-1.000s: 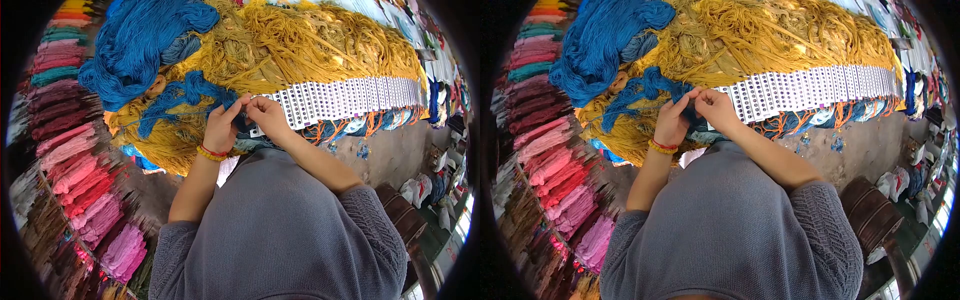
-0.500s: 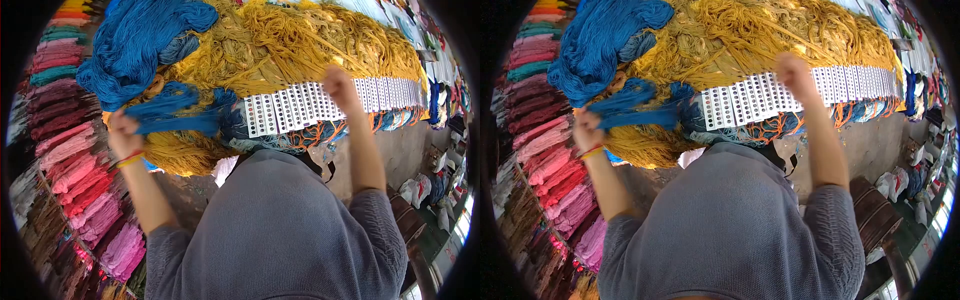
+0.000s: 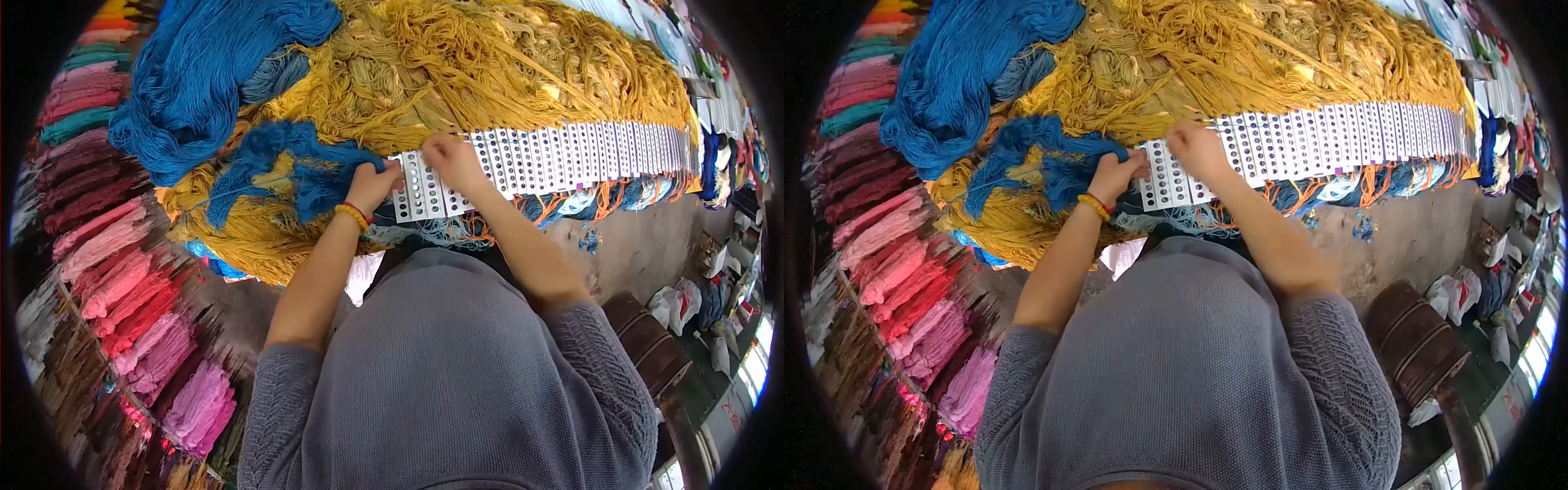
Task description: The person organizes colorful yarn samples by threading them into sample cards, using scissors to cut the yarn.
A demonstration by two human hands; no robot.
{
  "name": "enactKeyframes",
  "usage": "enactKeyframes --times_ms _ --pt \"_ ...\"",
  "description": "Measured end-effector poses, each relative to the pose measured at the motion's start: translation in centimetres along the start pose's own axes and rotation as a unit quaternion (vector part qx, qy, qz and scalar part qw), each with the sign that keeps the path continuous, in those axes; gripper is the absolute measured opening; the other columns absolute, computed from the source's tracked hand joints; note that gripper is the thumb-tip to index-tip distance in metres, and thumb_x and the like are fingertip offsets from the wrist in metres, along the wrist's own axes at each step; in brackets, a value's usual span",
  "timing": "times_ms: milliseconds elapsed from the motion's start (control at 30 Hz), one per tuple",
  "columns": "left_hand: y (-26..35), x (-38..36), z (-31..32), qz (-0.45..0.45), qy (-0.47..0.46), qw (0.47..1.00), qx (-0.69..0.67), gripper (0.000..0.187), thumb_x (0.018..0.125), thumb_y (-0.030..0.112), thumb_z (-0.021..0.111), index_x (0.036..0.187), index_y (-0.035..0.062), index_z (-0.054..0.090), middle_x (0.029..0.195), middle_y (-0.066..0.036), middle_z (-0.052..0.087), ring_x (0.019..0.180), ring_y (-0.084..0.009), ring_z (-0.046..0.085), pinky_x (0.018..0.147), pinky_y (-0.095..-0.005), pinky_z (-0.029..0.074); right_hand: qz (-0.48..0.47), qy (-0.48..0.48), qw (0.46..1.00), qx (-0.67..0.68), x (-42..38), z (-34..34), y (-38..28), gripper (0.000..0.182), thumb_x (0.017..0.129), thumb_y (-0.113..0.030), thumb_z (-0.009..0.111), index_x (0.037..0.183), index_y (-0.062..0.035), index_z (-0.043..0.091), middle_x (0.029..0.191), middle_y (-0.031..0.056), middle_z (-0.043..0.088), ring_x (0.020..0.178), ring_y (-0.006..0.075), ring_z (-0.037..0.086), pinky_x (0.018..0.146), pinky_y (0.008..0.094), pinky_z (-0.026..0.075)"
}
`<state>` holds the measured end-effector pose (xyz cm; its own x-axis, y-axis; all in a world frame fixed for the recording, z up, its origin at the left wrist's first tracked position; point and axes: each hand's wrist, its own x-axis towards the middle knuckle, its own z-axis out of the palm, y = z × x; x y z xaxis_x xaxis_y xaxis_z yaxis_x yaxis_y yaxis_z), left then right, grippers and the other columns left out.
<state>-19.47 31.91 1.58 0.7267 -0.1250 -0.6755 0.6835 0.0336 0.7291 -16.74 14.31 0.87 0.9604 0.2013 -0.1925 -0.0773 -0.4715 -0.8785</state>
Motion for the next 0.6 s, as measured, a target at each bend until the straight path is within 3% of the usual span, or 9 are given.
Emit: enactKeyframes --times_ms 33,167,367,567,600 --pt "0.3 0.2 0.3 -0.033 0.015 0.999 -0.001 0.022 0.081 0.008 0.053 0.097 -0.0057 0.058 0.086 -0.01 0.063 0.075 -0.0174 0.063 0.054 -0.0231 0.047 0.002 0.001 1.0 0.001 0.0 0.3 -0.1 0.014 0.077 -0.018 0.056 0.084 -0.0062 0.06 0.068 0.0103 0.061 0.064 0.0237 0.061 0.058 0.0336 0.047" --pt "-0.2 1.4 0.8 0.005 -0.023 0.999 -0.036 0.022 0.081 0.007 0.052 0.097 -0.007 0.058 0.083 -0.011 0.063 0.07 -0.0188 0.063 0.059 -0.0253 0.05 -0.013 0.0 0.998 -0.062 0.2 0.9 -0.6 0.011 0.077 -0.018 0.055 0.079 -0.0072 0.058 0.067 0.0119 0.06 0.061 0.0301 0.059 0.054 0.0383 0.046" --pt "-0.6 2.0 1.3 0.024 -0.003 0.999 -0.027 0.022 0.079 0.006 0.053 0.096 -0.0073 0.058 0.079 -0.01 0.063 0.065 -0.0178 0.063 0.056 -0.0245 0.049 0.002 -0.013 0.997 -0.08 0.2 0.9 -0.4 0.011 0.076 -0.018 0.055 0.076 -0.0073 0.057 0.066 0.0114 0.059 0.061 0.0305 0.058 0.055 0.0392 0.046" --pt "-0.5 2.3 1.9 0.036 0.041 0.998 -0.023 0.015 0.075 0.008 0.058 0.079 -0.0063 0.06 0.068 -0.009 0.061 0.052 -0.016 0.061 0.045 -0.0238 0.043 -0.016 -0.006 0.995 -0.102 0.1 1.2 -0.4 0.01 0.074 -0.018 0.056 0.076 -0.0079 0.057 0.072 0.0097 0.059 0.067 0.0294 0.058 0.059 0.0386 0.046" --pt "-0.1 2.0 1.9 0.038 0.059 0.997 0.037 0.014 0.075 0.009 0.058 0.075 -0.0049 0.06 0.065 -0.007 0.061 0.051 -0.0154 0.061 0.044 -0.024 0.043 -0.001 -0.021 0.995 -0.099 0.1 1.0 -0.5 0.01 0.073 -0.017 0.057 0.077 -0.008 0.057 0.074 0.0099 0.059 0.068 0.0297 0.058 0.059 0.039 0.046"
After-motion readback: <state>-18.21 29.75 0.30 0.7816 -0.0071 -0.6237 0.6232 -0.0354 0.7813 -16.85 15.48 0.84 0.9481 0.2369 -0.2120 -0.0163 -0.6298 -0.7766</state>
